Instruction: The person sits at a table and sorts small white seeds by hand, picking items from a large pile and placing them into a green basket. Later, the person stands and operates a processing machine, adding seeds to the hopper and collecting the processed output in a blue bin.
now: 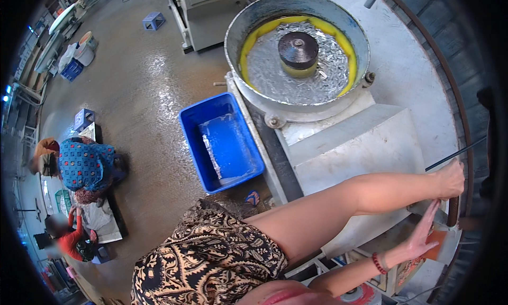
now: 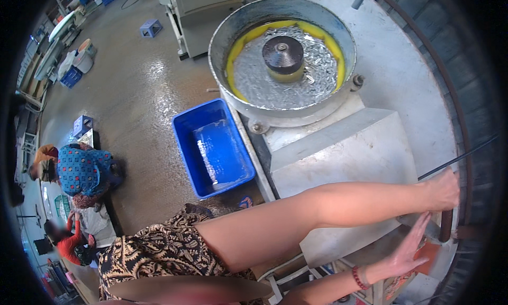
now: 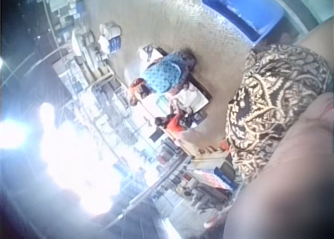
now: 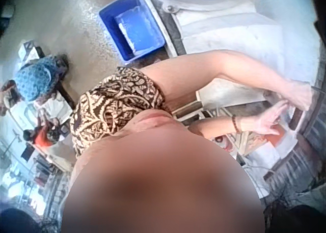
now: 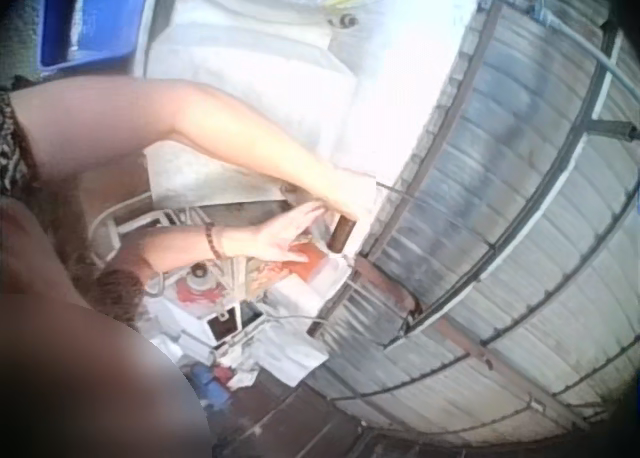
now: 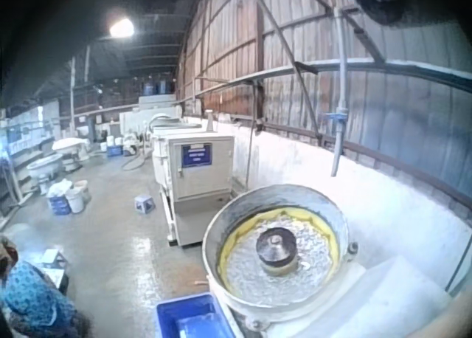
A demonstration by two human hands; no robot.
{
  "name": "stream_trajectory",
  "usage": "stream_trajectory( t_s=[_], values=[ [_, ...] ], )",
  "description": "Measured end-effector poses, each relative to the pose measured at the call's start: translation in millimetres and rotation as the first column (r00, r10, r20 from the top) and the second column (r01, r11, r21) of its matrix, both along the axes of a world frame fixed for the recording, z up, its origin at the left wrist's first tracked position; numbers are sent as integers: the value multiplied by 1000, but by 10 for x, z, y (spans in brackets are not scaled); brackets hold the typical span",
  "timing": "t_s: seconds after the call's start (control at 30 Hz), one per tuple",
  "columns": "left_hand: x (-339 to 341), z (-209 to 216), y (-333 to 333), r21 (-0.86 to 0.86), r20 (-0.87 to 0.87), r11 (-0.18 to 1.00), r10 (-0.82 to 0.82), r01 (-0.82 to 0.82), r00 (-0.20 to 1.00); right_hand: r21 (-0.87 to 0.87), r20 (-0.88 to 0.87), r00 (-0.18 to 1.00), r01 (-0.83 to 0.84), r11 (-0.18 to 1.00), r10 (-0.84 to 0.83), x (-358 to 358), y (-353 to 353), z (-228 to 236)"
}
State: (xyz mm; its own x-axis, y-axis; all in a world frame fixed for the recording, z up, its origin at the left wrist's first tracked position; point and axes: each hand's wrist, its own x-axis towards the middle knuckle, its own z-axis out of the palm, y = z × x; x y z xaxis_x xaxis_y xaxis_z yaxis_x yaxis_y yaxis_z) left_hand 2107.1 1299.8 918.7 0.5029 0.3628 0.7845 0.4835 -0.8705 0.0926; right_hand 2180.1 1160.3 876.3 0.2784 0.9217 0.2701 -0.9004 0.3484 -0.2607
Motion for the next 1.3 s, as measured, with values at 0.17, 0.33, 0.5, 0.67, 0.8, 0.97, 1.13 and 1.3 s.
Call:
stream_trajectory(
  t_s=[0.17, 0.33, 0.5, 0.67, 0.8, 0.97, 1.13, 1.3],
  values=[
    [-345, -204, -602, 48, -39, 996, -68, 70, 997, -250, -134, 982, 97, 963, -134, 517, -264, 4],
    [-663, -503, -1024, 208, 151, 975, -114, 81, 982, -367, -598, 736, 103, 925, -319, 422, -361, 49],
    [-977, -671, -1337, 145, 13, 962, -235, 231, 972, -456, -620, 600, 248, 855, -505, 55, -610, -96],
    [-1235, -880, -1564, 284, 83, 918, -312, 278, 947, -484, -494, 675, 310, 818, -548, -393, -1021, -397],
    [-1388, -1060, -1810, 364, 169, 904, -302, 225, 938, -427, -509, 685, 324, 844, -521, -820, -1320, -490],
    [-1579, -1211, -2056, 324, 157, 927, -248, 187, 956, -244, -607, 724, 222, 944, -327, -1166, -1583, -663],
    [-1746, -1294, -2222, 282, 128, 940, -233, 190, 964, -219, -620, 702, 274, 937, -350, -1290, -1736, -856],
    [-1859, -1458, -2420, 184, 47, 960, -226, 214, 973, -290, -643, 657, 267, 919, -393, -1355, -1928, -1071]
  ],
)
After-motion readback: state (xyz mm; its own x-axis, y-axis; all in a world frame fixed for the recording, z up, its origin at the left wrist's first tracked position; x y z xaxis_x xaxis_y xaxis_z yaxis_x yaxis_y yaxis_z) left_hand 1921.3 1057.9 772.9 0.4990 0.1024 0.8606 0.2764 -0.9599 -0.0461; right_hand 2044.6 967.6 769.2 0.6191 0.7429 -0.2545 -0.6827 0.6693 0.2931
